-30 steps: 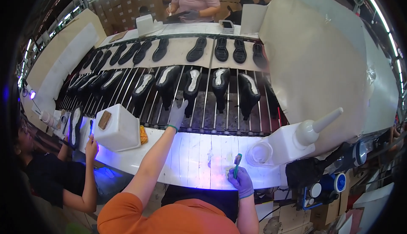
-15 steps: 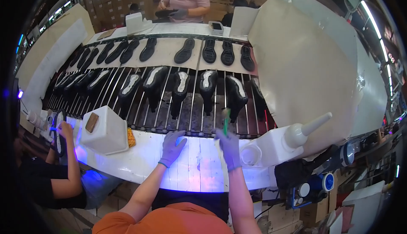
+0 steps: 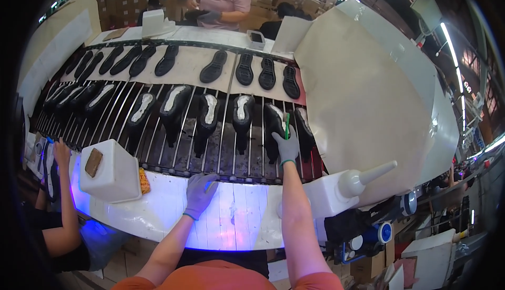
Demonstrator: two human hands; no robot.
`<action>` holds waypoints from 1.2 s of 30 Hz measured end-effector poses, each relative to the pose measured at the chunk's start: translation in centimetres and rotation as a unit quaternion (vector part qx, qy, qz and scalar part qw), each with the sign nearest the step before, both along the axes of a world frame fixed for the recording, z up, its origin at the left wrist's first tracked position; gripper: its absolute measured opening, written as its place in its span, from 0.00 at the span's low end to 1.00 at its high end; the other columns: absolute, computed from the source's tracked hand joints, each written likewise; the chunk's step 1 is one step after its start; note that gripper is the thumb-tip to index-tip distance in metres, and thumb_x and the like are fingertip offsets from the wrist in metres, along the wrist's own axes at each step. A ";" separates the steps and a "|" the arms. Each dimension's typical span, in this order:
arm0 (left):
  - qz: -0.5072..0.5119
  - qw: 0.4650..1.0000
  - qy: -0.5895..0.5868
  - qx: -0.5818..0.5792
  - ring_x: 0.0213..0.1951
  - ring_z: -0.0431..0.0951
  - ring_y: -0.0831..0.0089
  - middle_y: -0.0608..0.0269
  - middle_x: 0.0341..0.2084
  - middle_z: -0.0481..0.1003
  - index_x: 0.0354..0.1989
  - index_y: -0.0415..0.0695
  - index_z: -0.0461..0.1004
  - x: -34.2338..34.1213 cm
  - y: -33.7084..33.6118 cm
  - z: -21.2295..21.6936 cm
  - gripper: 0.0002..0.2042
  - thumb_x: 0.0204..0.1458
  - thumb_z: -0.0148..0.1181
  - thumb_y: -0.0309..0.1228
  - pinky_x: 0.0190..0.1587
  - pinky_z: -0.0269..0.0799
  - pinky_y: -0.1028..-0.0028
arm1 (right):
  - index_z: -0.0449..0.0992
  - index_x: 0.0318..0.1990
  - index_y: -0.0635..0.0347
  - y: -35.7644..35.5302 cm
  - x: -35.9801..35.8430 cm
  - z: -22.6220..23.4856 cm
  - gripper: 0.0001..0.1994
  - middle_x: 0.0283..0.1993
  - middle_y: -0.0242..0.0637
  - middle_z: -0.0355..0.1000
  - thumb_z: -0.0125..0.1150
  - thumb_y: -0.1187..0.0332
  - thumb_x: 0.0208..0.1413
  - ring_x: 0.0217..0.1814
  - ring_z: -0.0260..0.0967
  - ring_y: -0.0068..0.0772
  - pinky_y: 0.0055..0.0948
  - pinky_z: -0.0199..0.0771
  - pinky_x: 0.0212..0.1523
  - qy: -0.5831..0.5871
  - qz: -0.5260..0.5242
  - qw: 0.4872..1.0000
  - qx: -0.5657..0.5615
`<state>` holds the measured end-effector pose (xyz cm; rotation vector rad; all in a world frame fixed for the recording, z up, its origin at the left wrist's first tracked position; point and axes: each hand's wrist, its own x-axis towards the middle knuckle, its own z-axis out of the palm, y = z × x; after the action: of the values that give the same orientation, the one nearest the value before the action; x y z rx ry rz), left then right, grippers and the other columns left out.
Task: Apply glue or primer to shoe soles and components using a brush on a factory production line.
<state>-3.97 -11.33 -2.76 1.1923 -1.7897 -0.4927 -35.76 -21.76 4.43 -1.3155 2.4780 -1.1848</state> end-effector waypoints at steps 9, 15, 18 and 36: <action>0.005 0.999 0.019 0.033 0.39 0.74 0.56 0.58 0.29 0.76 0.41 0.48 0.77 0.0 -0.3 -0.7 0.13 0.47 0.63 0.36 0.48 0.66 0.61 | 0.78 0.49 0.49 -0.7 0.3 4.9 0.31 0.44 0.45 0.77 0.71 0.46 0.35 0.47 0.75 0.46 0.40 0.72 0.48 0.056 0.044 0.995 0.069; -0.025 0.999 -0.032 0.017 0.45 0.72 0.54 0.54 0.38 0.75 0.54 0.44 0.69 0.5 -0.4 -0.9 0.26 0.47 0.64 0.39 0.51 0.65 0.60 | 0.79 0.46 0.58 7.4 0.1 13.7 0.25 0.38 0.41 0.79 0.71 0.54 0.41 0.39 0.76 0.36 0.33 0.73 0.45 0.040 0.137 0.988 0.057; -0.089 0.994 0.040 -0.046 0.51 0.70 0.55 0.51 0.48 0.72 0.60 0.42 0.63 -0.8 1.2 1.4 0.33 0.45 0.66 0.39 0.56 0.63 0.61 | 0.76 0.50 0.64 14.8 2.2 16.1 0.25 0.40 0.38 0.78 0.70 0.61 0.43 0.40 0.75 0.29 0.29 0.72 0.47 -0.094 0.208 0.974 -0.016; -0.021 1.000 0.000 0.019 0.56 0.68 0.62 0.54 0.56 0.69 0.60 0.40 0.65 1.1 14.7 7.7 0.25 0.55 0.59 0.37 0.62 0.59 0.63 | 0.81 0.38 0.59 31.7 2.2 5.5 0.10 0.31 0.41 0.75 0.63 0.67 0.50 0.33 0.75 0.40 0.33 0.70 0.33 0.110 0.022 0.989 0.093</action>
<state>-2.83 3.36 4.97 1.1824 -1.8143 -0.5523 -33.61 9.96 9.92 -1.5106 2.6143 -0.8140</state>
